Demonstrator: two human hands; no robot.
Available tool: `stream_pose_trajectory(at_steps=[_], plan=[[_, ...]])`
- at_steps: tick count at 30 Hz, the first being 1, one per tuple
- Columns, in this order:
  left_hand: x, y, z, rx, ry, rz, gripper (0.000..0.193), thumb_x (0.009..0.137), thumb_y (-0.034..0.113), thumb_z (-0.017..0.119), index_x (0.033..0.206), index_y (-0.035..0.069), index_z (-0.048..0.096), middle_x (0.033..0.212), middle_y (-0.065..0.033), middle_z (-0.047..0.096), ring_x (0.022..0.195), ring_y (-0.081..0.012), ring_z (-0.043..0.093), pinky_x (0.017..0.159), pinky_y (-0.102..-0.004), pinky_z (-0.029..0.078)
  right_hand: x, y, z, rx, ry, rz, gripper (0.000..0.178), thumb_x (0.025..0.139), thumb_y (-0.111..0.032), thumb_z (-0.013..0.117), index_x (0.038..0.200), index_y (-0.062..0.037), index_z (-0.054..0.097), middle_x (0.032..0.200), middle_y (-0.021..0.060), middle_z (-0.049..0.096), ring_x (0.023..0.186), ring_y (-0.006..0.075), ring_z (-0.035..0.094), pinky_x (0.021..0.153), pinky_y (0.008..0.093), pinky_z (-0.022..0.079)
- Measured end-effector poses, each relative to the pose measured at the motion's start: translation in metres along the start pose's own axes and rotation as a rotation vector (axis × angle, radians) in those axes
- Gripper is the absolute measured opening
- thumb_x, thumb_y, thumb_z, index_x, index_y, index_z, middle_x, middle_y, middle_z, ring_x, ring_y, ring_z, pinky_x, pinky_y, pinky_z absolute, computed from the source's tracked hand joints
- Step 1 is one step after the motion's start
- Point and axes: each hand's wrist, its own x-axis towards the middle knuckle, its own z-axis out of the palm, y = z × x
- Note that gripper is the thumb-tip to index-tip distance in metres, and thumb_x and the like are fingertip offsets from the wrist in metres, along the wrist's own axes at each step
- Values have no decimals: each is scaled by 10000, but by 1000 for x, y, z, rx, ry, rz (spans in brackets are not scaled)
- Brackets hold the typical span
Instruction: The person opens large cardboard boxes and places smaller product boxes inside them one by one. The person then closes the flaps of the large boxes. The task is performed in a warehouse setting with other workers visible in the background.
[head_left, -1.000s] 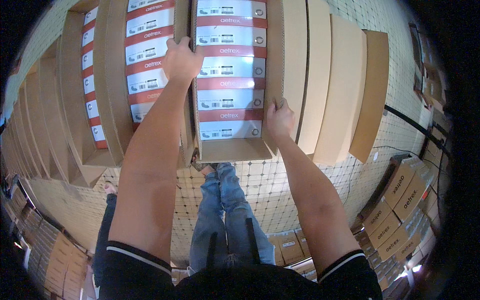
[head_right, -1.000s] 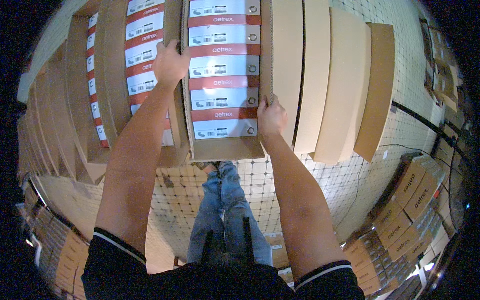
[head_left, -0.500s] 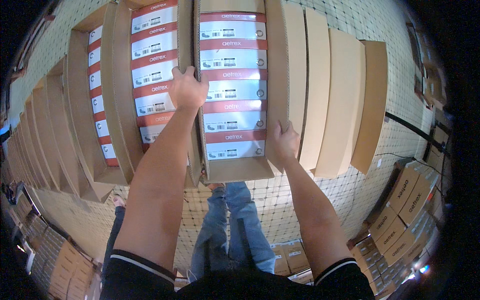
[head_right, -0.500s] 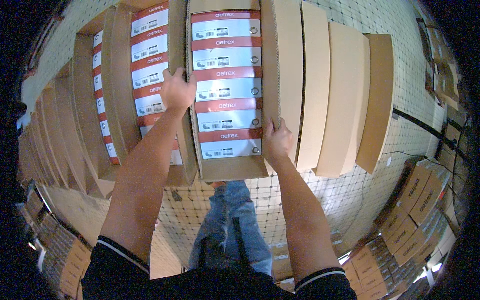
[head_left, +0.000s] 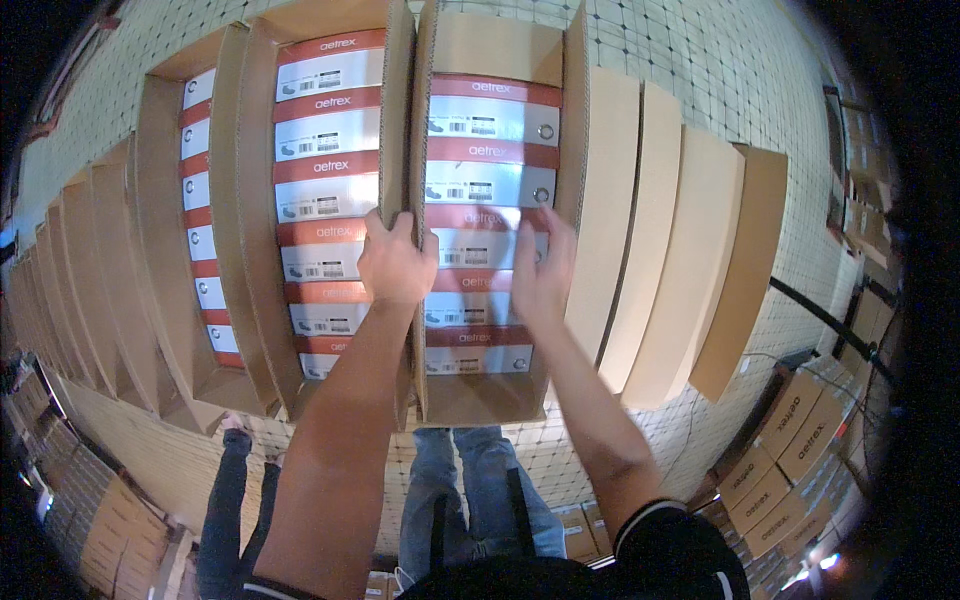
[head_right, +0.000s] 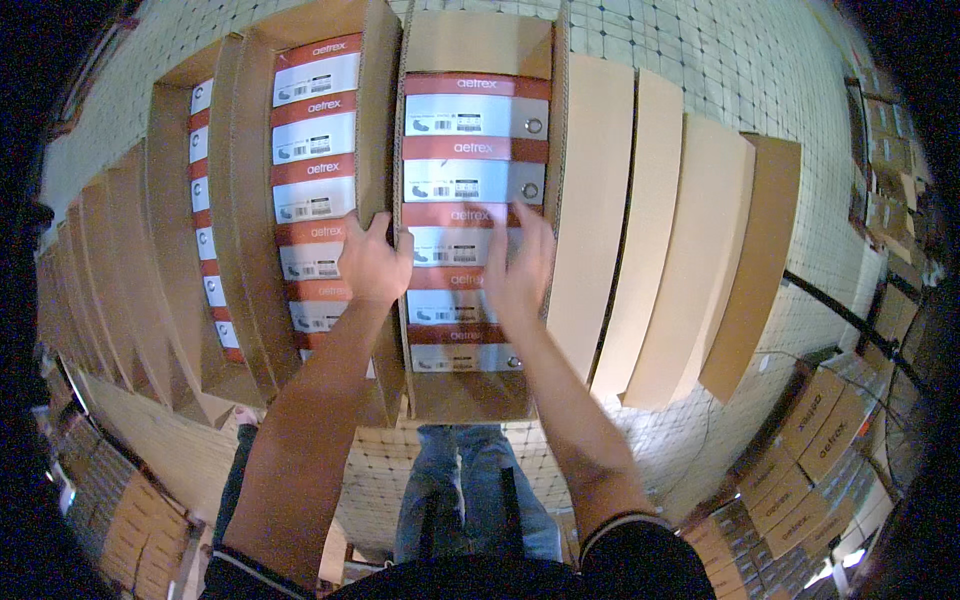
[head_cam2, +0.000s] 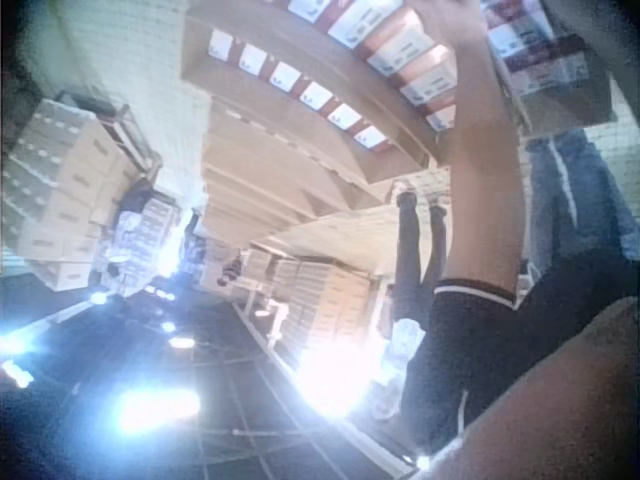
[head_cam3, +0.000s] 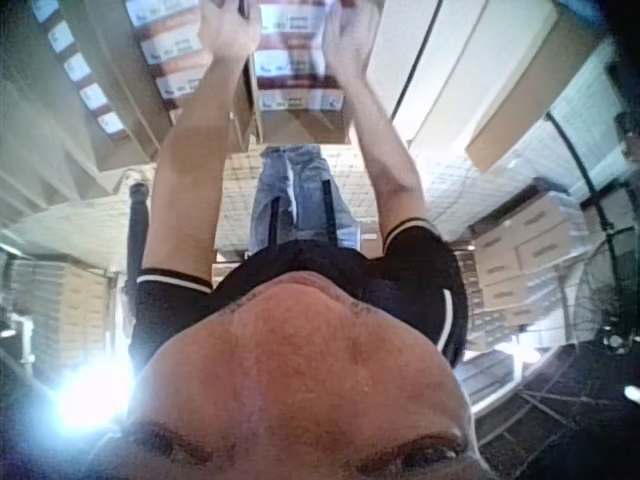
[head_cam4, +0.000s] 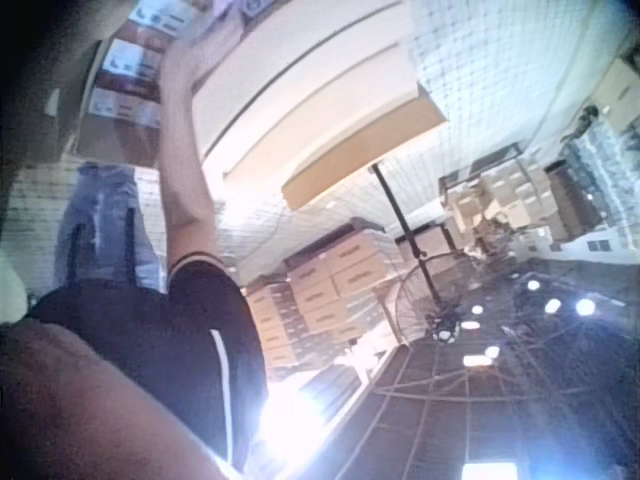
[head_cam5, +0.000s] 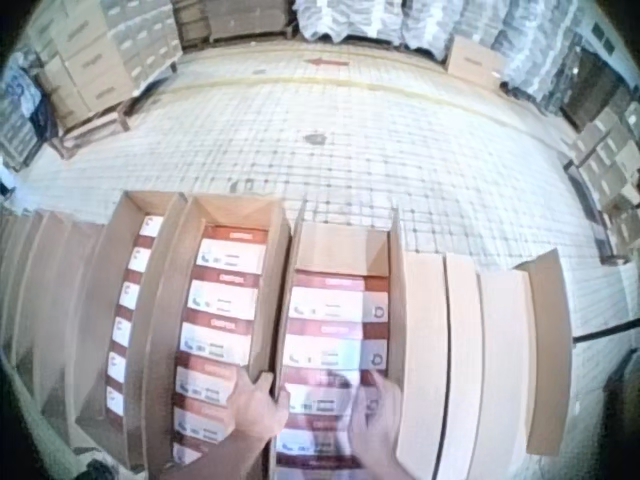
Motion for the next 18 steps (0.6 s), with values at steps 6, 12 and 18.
stream_pose_trajectory(at_steps=[6,12,18], plan=[[2,-6,2,-41,-43,-13,312,785,312,634,1026,114,626,1209,-222,503,937,-390,623,763,-483,538,201,20,106,449,-233,603,471,977,-418,493,1200,-11,575,1051,111,622,969,254,604,827,370,512],[2,-10,2,-36,-55,-23,295,791,306,634,1011,110,632,1198,-224,505,913,-403,627,747,-489,538,281,38,125,823,-245,894,535,972,-527,471,1187,-39,518,1023,82,620,838,201,614,803,357,533],[4,-11,1,-58,-95,-22,334,782,315,634,1047,112,630,1247,-230,476,925,-399,628,776,-491,540,308,8,127,761,-390,962,515,965,-495,503,1153,-16,473,928,89,550,802,197,581,685,300,555]])
